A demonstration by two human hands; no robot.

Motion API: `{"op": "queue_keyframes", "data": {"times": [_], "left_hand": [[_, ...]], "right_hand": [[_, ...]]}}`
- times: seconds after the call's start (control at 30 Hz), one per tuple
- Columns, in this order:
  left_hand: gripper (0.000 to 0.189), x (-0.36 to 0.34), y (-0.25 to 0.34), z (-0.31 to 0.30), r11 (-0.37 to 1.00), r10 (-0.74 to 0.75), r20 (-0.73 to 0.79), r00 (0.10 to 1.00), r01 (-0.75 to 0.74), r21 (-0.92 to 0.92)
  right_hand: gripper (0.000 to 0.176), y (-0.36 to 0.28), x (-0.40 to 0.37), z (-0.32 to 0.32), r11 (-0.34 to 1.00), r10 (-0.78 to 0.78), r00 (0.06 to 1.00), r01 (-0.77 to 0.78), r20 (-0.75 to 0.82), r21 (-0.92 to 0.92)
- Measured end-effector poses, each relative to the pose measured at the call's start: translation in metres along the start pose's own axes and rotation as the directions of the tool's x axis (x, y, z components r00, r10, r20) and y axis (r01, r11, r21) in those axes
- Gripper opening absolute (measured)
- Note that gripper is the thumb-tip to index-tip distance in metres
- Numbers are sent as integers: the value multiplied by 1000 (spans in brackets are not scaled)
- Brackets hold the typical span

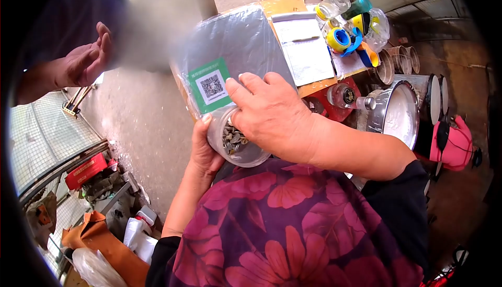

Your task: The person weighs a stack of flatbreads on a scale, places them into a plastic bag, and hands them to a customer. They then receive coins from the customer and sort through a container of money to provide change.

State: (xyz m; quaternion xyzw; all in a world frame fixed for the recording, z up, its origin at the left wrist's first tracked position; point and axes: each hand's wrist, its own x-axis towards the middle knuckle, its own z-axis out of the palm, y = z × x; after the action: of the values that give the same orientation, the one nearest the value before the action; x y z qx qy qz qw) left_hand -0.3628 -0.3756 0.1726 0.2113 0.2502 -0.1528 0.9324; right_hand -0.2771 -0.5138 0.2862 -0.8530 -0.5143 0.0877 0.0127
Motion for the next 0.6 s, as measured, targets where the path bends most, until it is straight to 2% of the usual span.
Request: {"op": "queue_keyframes", "data": {"times": [0.03, 0.1, 0.13, 0.17, 0.2, 0.23, 0.27, 0.3, 0.37, 0.4, 0.43, 0.47, 0.53, 0.6], "left_hand": [[57, 0, 1, -1, 1000, 1, 10, 1000, -1, 29], [55, -1, 3, 3, 997, 10, 48, 999, -6, -83], [54, -2, 4, 5, 990, 19, 66, 998, -10, -139], [51, 1, 2, 1, 986, 27, 43, 999, -20, -166], [50, 3, 0, -2, 983, 14, 25, 1000, -9, -184], [50, 6, -2, -6, 979, -2, 7, 1000, 4, -202], [49, 7, -4, -9, 975, -21, -10, 1000, 18, -220], [49, 7, -6, -11, 973, -33, -56, 998, 19, -231], [49, 8, -12, -16, 961, -75, -74, 994, 52, -271], [50, 10, -15, -20, 955, -94, -82, 992, 67, -289], [71, 19, -28, -50, 986, -63, -95, 994, 47, -158], [68, 18, -30, -49, 979, -63, -103, 993, 42, -198], [63, 17, -34, -42, 960, -64, -116, 991, 30, -277], [62, 16, -32, -33, 971, -51, -106, 993, 25, -237]], "right_hand": [[11, 2, -1, -2, 996, 8, 996, 0, -84, 91], [10, 12, -7, -8, 962, 34, 969, 35, -245, 272], [11, 19, -11, -17, 905, 95, 932, 65, -349, 421], [12, 29, -17, -25, 842, 163, 918, 61, -361, 536], [12, 41, -24, -27, 728, 269, 893, 58, -362, 683], [10, 49, -32, -23, 430, 505, 836, -27, -216, 902], [8, 63, -35, -21, 522, 599, 783, -227, -165, 822], [9, 79, -36, 2, 576, 649, 727, -277, -225, 769], [9, 107, -39, 57, 692, 667, 682, -416, -302, 590], [9, 120, -42, 89, 789, 610, 708, -502, -357, 354], [10, 129, -44, 118, 818, 574, 724, -527, -382, 230], [11, 135, -46, 137, 774, 631, 722, -610, -284, 168], [18, 149, -48, 169, 723, 687, 685, -676, -242, 139], [22, 148, -49, 178, 734, 667, 669, -666, -327, 133]]}}
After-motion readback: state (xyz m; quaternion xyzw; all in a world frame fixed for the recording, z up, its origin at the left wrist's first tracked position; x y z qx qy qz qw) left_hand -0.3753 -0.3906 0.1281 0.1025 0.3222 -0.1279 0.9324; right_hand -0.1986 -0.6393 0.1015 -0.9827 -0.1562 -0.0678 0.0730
